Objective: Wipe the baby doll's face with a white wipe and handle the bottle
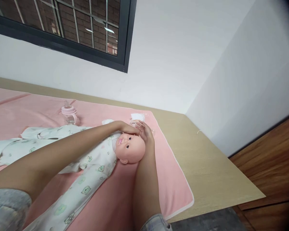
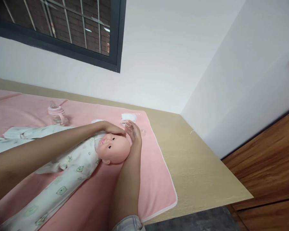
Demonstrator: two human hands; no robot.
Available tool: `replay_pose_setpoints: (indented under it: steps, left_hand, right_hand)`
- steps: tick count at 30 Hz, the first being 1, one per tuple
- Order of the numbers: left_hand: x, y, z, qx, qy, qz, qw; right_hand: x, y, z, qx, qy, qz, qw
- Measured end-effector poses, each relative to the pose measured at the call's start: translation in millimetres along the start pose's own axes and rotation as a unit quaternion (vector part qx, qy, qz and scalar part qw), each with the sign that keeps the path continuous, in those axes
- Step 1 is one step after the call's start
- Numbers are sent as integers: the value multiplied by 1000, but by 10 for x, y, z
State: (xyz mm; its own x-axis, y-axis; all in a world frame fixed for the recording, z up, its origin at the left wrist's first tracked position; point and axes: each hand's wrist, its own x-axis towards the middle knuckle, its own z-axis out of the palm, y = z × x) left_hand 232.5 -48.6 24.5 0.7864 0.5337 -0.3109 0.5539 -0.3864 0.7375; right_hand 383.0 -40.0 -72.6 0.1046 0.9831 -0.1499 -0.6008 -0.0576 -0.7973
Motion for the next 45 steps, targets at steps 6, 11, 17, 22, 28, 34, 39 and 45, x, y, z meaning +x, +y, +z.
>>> replay_pose_setpoints:
  steps: [6,11,17,22,28,34,39,45]
  left_hand:
    - [127,-57,-62,14,-98,-79,992]
    - [242,-162,-371,41,2,-85,996]
    - [428,-335,-675,18,186,-117,975]
    - [584,-442,-767,-75,261,-166,948]
    - [662,-451,-765,-208,280,-183,919]
    - [667,-378,-740,-317,331,-120,881]
    - [544,-296,-757,-360,399,-40,842]
    - [11,-218,-792,-398,384,26,833]
  right_hand:
    - [-81,-24,23,-10,11,14,1000]
    - [-43,9,-16,-45,15,27,999]
    - [3,81,-41,-94,22,22,995]
    - [25,105,-23,-116,16,16,993]
    - [30,109,-8,-123,19,11,992]
    - [40,118,-52,-114,18,5,993]
    - [54,126,-64,-105,29,3,994]
    - [35,111,-91,-115,23,2,993]
